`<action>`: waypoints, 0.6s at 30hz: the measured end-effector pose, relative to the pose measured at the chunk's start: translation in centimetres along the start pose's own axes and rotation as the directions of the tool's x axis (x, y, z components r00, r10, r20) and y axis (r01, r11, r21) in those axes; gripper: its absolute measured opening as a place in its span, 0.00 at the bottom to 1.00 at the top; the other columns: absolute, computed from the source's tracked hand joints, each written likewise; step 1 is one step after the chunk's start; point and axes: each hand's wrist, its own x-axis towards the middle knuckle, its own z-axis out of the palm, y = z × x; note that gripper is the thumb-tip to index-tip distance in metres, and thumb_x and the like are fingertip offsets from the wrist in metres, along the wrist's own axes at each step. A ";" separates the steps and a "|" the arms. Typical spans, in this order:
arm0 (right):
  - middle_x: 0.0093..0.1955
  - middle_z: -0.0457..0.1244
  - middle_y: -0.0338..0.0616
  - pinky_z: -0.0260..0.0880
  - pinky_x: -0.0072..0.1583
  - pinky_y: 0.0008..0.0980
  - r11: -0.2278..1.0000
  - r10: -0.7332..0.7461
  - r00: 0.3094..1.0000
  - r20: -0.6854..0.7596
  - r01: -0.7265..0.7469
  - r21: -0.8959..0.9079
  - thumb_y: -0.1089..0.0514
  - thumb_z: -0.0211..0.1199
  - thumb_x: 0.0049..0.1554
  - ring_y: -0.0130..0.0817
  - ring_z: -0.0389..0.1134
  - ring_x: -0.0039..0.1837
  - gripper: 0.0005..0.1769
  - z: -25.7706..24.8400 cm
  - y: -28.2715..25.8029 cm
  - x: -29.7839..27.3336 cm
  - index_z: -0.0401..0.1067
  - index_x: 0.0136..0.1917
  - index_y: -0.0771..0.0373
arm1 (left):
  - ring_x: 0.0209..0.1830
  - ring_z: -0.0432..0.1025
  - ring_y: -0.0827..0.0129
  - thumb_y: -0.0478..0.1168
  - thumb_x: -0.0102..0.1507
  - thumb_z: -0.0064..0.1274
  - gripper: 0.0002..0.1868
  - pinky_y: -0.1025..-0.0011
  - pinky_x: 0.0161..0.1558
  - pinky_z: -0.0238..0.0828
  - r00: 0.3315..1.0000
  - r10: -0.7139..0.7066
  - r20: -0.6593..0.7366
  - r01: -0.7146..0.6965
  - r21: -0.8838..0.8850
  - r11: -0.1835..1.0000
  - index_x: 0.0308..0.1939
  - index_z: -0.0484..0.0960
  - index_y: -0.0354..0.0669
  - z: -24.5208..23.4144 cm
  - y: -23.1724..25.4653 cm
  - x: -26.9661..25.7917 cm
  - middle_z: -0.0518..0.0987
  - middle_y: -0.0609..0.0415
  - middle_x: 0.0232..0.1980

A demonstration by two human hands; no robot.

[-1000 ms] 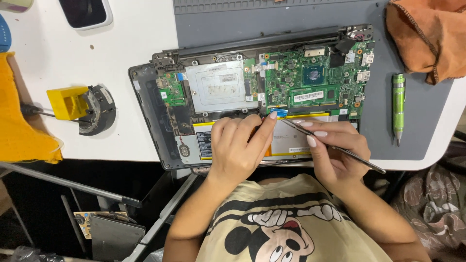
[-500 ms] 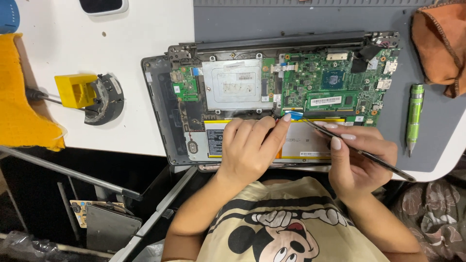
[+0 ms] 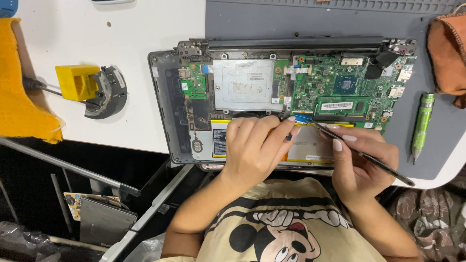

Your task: The person uses tweezers to carefully remove a small black component from the motherboard of a disassembled laptop. They then use the tweezers to lift and peel back a white protective sticker covering the battery area, revealing the orange battery underneath.

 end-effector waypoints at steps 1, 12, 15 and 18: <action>0.51 0.65 0.67 0.79 0.60 0.43 1.000 -0.001 1.000 0.003 0.001 0.000 0.69 0.59 0.68 0.53 0.73 0.55 0.08 0.0 0.0 0.0 0.60 0.56 0.69 | 0.34 0.68 0.65 0.45 0.70 0.65 0.09 0.65 0.43 0.60 1.000 -0.002 -0.002 0.002 0.000 1.000 0.51 0.85 0.49 0.2 0.3 0.0 0.79 0.59 0.44; 0.51 0.62 0.67 0.78 0.61 0.45 0.997 0.077 0.994 -0.082 -0.075 0.024 0.71 0.57 0.70 0.54 0.71 0.54 0.10 0.2 -0.4 -0.2 0.57 0.57 0.68 | 0.35 0.66 0.65 0.53 0.69 0.60 0.11 0.64 0.44 0.52 0.955 -0.287 -0.079 0.287 -0.010 0.958 0.42 0.85 0.53 0.5 2.3 0.8 0.74 0.62 0.38; 0.50 0.63 0.65 0.77 0.61 0.43 0.998 0.059 0.992 -0.108 -0.060 -0.010 0.68 0.59 0.70 0.53 0.72 0.55 0.09 0.3 -0.4 -0.3 0.59 0.56 0.68 | 0.36 0.67 0.65 0.56 0.68 0.58 0.14 0.65 0.44 0.52 0.948 -0.312 -0.060 0.313 0.001 0.950 0.43 0.85 0.52 0.6 2.4 0.8 0.74 0.62 0.38; 0.50 0.62 0.67 0.77 0.61 0.46 0.999 0.049 0.994 -0.098 -0.051 -0.020 0.70 0.58 0.70 0.55 0.72 0.54 0.09 0.4 -0.5 -0.2 0.58 0.56 0.69 | 0.36 0.66 0.65 0.57 0.66 0.60 0.15 0.64 0.42 0.51 0.937 -0.344 -0.070 0.343 -0.023 0.939 0.40 0.83 0.52 0.8 2.6 1.0 0.73 0.61 0.37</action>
